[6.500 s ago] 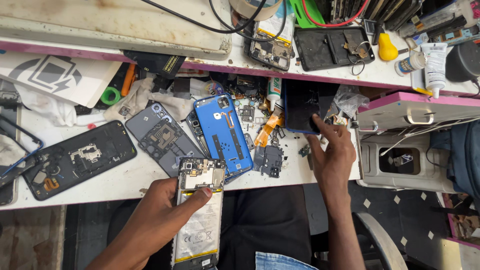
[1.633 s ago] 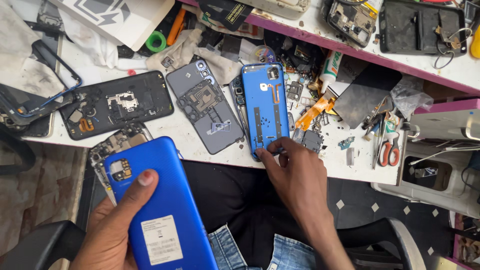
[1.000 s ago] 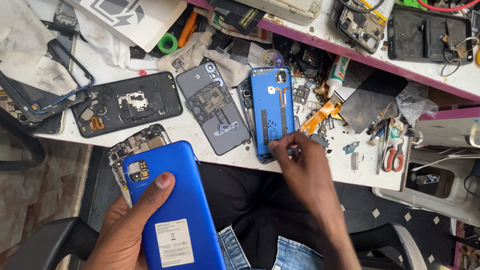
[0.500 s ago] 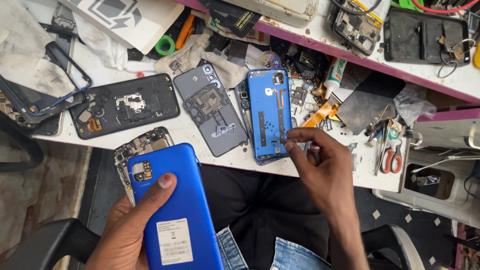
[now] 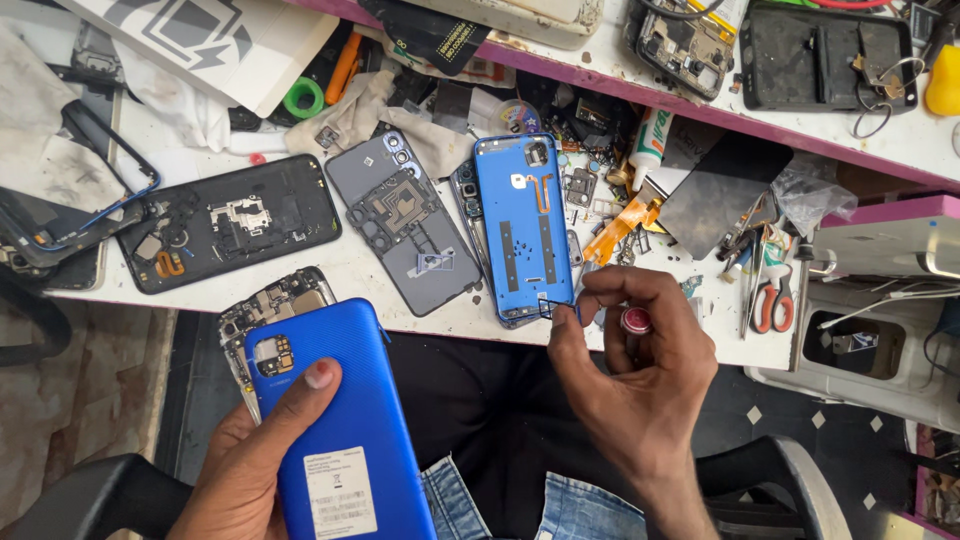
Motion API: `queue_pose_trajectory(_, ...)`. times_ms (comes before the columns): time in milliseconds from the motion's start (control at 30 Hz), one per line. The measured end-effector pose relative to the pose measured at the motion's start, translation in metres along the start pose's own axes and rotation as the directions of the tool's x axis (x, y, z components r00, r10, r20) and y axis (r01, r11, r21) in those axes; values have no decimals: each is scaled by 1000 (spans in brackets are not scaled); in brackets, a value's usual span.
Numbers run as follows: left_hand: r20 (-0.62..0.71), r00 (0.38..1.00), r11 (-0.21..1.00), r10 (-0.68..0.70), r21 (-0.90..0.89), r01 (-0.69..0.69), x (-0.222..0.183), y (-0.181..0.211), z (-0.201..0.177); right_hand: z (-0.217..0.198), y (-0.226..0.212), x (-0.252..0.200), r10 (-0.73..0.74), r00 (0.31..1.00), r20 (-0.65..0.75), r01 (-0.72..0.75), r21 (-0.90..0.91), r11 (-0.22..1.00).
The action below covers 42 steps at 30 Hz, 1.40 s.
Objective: The person disassembles a smartphone by removing the back cover and unscrewing internal components. They use a screwdriver to detach a metal bracket and remove the camera module, placing the parts on the workbench.
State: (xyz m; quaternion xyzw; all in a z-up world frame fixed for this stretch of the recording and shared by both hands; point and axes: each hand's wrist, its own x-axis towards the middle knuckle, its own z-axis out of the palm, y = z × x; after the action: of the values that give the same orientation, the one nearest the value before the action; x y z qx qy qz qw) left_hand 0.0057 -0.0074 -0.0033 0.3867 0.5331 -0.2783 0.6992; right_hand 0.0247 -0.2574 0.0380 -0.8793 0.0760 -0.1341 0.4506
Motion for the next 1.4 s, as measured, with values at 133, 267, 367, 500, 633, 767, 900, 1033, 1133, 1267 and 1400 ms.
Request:
queue_pose_trajectory(133,15,1000,1000,27,6,-28,3,-1,-3,-1,-3,-2,11,1000,-26,-11,-7,1000)
queue_pose_trajectory(267,40,998,999,43,28,-44,7,-5,-8,-12,11,9,95,989,-112,-114,-172,978)
queue_pose_trajectory(367,50,998,999,47,11,-47,7,-5,-10,-32,32,32,194,981,-27,-196,-152,969)
queue_pose_trajectory(500,25,999,999,39,26,-40,4,-2,-6,-30,54,35,207,963,173,-187,-121,975)
queue_pose_trajectory(633,13,999,998,34,54,-35,4,-3,-6,-12,56,21,299,928,221,-253,-215,943)
queue_pose_trajectory(767,30,995,995,100,8,-100,8,-8,-8,5,56,14,227,956,185,-183,-229,956)
queue_pose_trajectory(900,-9,993,992,118,39,-117,14,-6,-12,7,62,10,219,960,176,-197,-134,971)
queue_pose_trajectory(1033,-59,993,986,101,138,-92,20,-1,-13,-22,86,21,363,931,-36,-364,-139,921)
queue_pose_trajectory(1133,-125,992,979,18,201,7,24,6,-15,-56,107,31,143,980,-142,-161,-123,979)
queue_pose_trajectory(1267,-65,996,984,60,173,-48,26,-1,-18,-79,114,31,210,972,-105,-225,-161,961)
queue_pose_trajectory(1400,-1,994,989,111,104,-110,26,-11,-20,-73,100,22,401,916,14,-388,-222,894)
